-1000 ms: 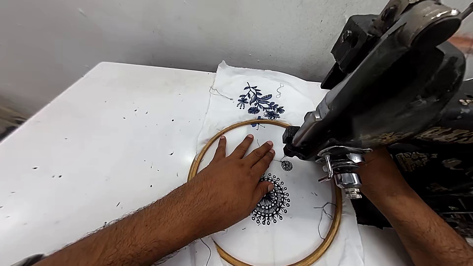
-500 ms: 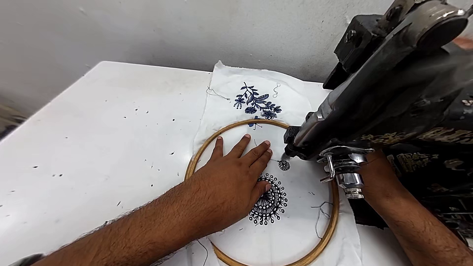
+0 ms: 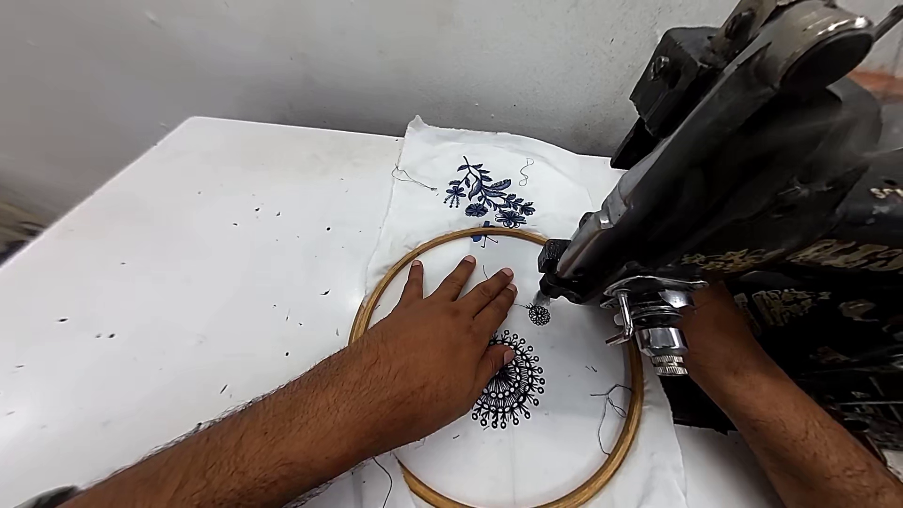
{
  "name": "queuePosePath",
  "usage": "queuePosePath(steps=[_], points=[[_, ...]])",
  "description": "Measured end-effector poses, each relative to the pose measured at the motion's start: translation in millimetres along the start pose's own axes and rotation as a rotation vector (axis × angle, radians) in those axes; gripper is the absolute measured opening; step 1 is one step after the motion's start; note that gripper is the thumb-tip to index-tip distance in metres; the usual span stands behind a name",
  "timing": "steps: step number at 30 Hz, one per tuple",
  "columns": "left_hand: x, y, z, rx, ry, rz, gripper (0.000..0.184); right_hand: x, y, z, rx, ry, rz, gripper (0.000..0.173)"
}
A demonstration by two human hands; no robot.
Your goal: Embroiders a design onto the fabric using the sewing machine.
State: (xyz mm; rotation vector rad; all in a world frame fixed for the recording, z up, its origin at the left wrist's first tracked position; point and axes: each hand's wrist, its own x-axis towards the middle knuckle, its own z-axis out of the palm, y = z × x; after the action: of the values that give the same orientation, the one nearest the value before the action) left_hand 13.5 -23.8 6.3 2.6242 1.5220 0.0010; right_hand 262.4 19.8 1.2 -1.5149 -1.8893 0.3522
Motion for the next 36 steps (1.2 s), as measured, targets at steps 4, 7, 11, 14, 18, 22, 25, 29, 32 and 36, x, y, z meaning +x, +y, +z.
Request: queuePosePath(steps=[4,7,11,14,18,22,25,29,32,36], points=[[-2.1,1.5,-0.2,0.007,-0.005,0.010,0.064,1.6,-1.0,-1.4,-0.036,-0.014,-0.008,0.016],[-1.7,1.1,-1.1,0.006,-0.015,0.004,0.065,0.8,-1.5,-1.4,-0.035,-0.012,0.006,0.018],[0.5,0.0,-0.7,-0.012,-0.012,-0.010,0.064,0.5,-0.6,-0.4,-0.050,0.003,-0.028,0.018],[-0.1,1.1,-0.9,-0.006,-0.014,0.001,0.063,2.0,1.1,-1.7,-0.067,-0.001,-0.069,0.017],[-0.6,2.4,-2.0,-0.010,-0.028,0.003,0.064,1.9,-3.1,-4.0,-0.064,-0.014,-0.022,0.015],[-0.1,0.3,-0.2,-0.012,-0.001,-0.006,0.063,0.7,-0.7,0.4,-0.012,0.013,-0.022,0.016],[-0.6,-0.3,-2.0,0.000,-0.014,-0.009,0.064,-1.0,2.1,2.1,-0.065,0.019,-0.074,0.020],[-1.4,-0.5,-3.0,0.005,-0.023,-0.017,0.063,-1.4,-0.1,1.8,-0.083,0.008,-0.065,0.021],[-1.6,-0.2,-3.9,0.000,-0.030,-0.017,0.063,-0.7,-4.7,-0.5,-0.067,-0.018,-0.014,0.018],[-2.6,1.6,-3.7,-0.001,-0.031,-0.001,0.062,1.3,-1.5,-1.1,-0.045,-0.001,-0.071,0.021]])
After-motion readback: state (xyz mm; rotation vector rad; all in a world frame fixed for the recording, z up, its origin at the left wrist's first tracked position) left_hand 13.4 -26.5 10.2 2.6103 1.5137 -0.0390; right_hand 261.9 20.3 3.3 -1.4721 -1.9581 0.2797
